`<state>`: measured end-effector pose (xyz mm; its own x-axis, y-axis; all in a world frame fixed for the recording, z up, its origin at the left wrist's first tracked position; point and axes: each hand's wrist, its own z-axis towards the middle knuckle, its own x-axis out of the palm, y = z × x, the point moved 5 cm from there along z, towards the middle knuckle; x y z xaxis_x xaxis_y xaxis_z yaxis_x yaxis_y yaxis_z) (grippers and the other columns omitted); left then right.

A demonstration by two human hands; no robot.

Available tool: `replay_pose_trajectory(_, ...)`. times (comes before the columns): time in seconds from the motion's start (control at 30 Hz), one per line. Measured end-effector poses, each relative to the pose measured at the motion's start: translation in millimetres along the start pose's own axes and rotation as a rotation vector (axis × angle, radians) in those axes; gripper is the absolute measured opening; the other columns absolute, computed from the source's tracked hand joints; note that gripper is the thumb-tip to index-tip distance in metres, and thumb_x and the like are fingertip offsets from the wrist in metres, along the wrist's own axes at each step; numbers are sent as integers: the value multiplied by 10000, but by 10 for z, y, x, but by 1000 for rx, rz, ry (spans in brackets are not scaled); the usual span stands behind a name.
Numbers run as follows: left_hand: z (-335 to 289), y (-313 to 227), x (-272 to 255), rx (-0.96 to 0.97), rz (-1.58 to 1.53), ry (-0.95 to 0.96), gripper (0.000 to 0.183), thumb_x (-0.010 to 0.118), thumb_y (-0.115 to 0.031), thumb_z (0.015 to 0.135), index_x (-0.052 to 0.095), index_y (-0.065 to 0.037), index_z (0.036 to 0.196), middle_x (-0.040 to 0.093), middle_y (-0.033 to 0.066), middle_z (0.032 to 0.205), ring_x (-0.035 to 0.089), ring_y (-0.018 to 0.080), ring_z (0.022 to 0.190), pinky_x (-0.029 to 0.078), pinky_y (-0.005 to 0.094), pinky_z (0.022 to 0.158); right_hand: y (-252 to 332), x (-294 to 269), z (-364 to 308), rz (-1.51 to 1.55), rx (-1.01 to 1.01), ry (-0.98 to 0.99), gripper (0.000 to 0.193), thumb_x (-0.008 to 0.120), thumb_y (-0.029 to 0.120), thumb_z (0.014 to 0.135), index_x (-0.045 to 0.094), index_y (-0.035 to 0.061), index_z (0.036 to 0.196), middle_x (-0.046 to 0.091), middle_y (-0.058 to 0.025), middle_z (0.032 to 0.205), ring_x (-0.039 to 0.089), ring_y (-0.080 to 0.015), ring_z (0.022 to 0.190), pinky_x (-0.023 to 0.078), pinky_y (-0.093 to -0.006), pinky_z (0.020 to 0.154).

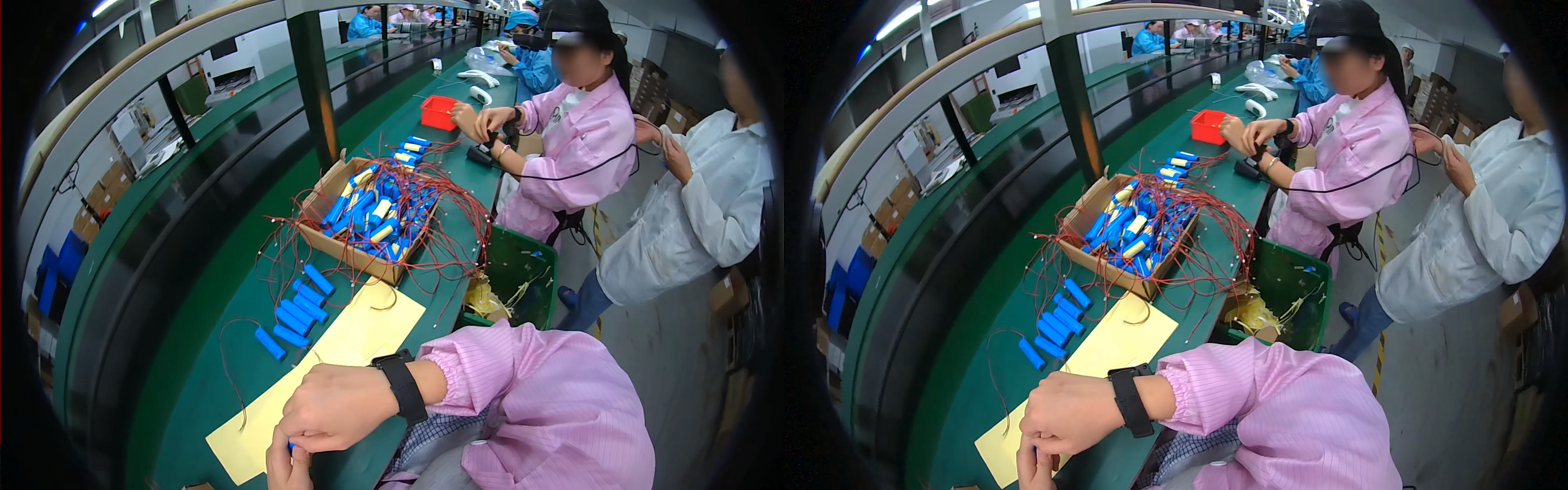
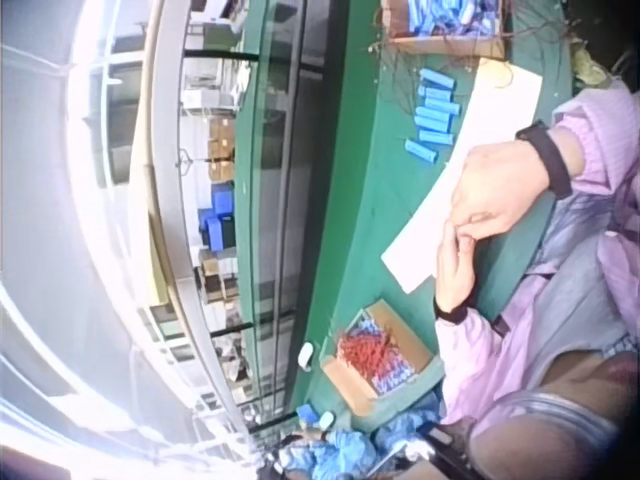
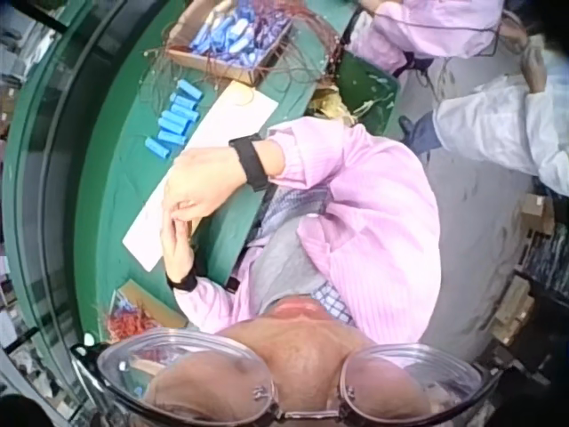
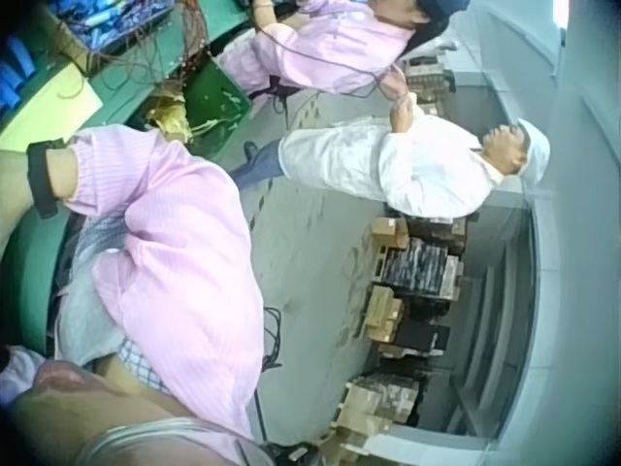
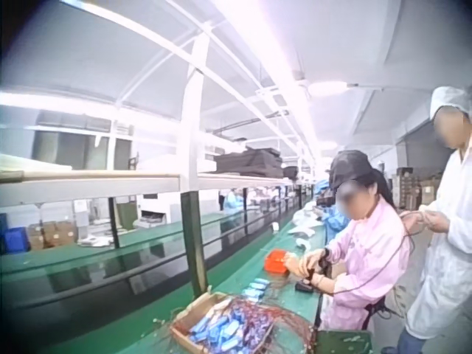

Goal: Assembling lithium-ion battery packs by attaching adhesive strips and connecting wires.

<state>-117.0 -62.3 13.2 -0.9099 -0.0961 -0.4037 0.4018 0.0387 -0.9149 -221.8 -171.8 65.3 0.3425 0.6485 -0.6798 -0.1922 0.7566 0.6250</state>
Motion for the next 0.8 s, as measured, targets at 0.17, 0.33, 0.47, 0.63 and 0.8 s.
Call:
replay_pose_trajectory(0.17, 24, -91, 8, -51, -206, -99, 214, 474, -179, 979, 552, -21, 1099, 493, 12, 777, 421, 82, 643, 344, 216, 579, 157, -427, -117, 126, 1, -280, 200, 590, 133, 771, 555, 20, 610, 531, -123, 519, 555, -307, 495, 424, -373, 474)
replay_pose_trajectory(0.33, 31, -115, 3, -106, -114, -81, 190, 468, -157, 980, 569, -33, 1083, 495, 0, 749, 420, 69, 631, 339, 213, 570, 347, -1202, -432, -37, 109, -469, 287, 616, 92, 833, 466, 33, 596, 459, -43, 516, 460, -163, 429, 331, -310, 423)
replay_pose_trajectory(0.47, 5, -73, -47, -141, -82, -95, 187, 469, -160, 981, 588, -46, 1070, 513, 5, 736, 439, 77, 635, 348, 220, 569, 388, -1813, -800, -227, 407, -672, 228, 645, 130, 818, 555, -1, 653, 523, -58, 509, 444, -104, 444, 334, -284, 435)
replay_pose_trajectory(0.63, 162, 8, -31, -103, 63, -67, 142, 495, -106, 935, 561, 1, 1001, 548, 25, 662, 501, 81, 577, 369, 223, 522, 214, -2504, -1364, -581, 622, -955, 229, 620, 125, 846, 578, -11, 667, 535, 10, 548, 416, -25, 501, 313, -234, 449)
replay_pose_trajectory(0.8, 171, 110, -42, -161, 122, -84, 121, 533, -98, 919, 603, -20, 980, 602, 71, 674, 592, 140, 594, 441, 251, 560, -671, -2806, -1568, -537, 641, -779, 264, 611, 151, 860, 569, -11, 656, 475, 24, 541, 412, -31, 522, 310, -237, 474)
